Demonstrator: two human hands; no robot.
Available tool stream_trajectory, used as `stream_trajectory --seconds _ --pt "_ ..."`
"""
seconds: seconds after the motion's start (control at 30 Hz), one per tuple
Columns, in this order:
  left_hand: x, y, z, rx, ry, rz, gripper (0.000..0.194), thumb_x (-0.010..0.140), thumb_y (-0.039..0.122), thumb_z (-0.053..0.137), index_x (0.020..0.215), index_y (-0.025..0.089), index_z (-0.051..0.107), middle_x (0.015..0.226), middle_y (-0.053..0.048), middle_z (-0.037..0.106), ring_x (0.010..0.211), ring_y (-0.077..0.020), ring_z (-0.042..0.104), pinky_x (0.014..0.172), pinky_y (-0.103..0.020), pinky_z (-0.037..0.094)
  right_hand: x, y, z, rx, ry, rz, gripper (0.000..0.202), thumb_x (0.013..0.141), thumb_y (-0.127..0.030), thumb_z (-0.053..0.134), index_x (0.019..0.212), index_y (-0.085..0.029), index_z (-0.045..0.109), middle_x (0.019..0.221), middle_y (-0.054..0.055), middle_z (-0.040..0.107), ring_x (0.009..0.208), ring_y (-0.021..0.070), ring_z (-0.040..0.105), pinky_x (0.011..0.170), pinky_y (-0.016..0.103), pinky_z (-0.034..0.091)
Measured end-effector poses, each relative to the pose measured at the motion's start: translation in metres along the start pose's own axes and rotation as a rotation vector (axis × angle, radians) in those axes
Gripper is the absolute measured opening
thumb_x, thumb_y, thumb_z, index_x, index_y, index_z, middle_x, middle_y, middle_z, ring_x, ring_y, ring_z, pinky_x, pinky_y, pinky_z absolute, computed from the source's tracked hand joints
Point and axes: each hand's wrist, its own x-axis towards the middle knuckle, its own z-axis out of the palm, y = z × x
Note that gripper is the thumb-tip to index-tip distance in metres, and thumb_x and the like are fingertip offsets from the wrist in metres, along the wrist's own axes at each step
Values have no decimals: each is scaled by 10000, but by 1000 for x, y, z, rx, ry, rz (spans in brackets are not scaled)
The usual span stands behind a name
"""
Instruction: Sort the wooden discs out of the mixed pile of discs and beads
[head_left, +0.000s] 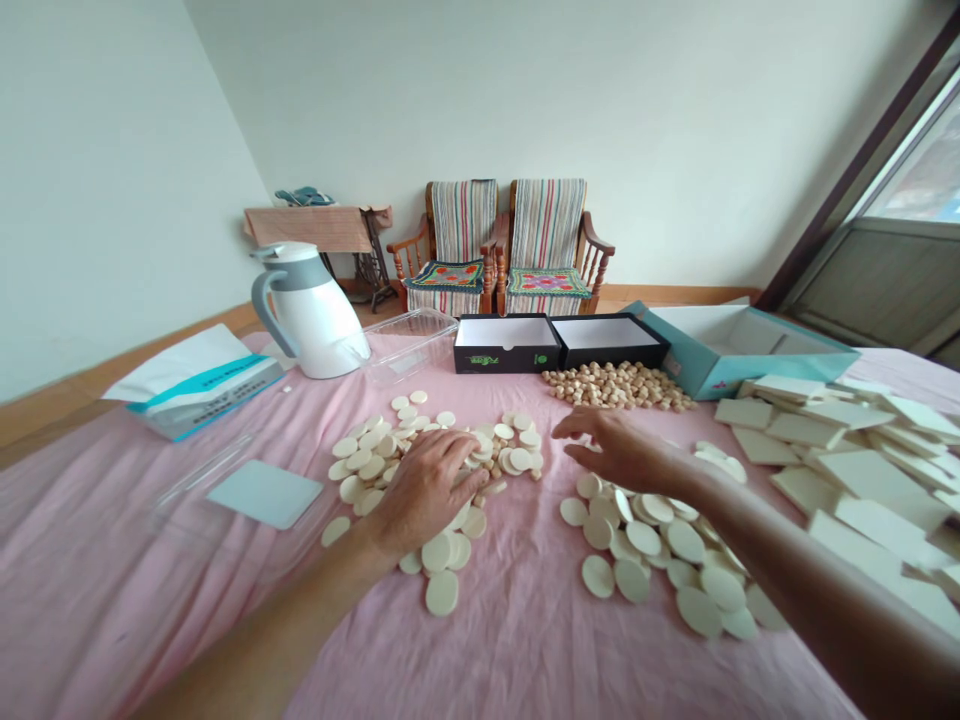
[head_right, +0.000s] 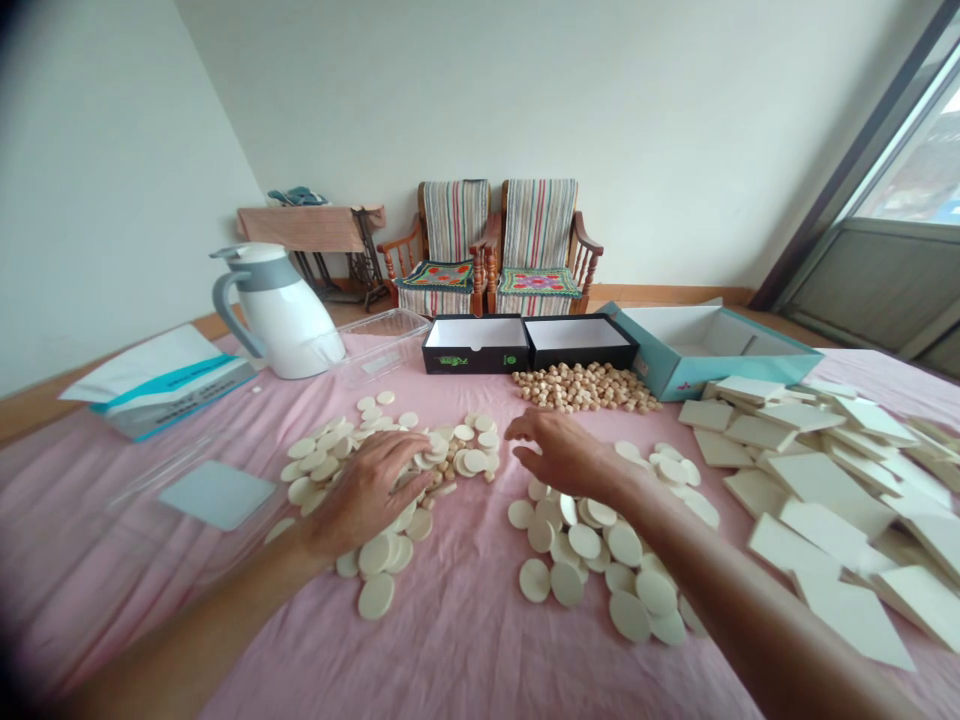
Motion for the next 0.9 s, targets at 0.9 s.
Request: stream_trajectory --seconds 0.9 --pt "-2 2 1 14 4 44 169 897 251 510 974 173 639 1040 -69 644 974 -200 587 881 -379 459 -32 22 -38 -13 -244 -18 230 701 -210 616 929 -206 638 910 46 650 797 176 584 707 274 437"
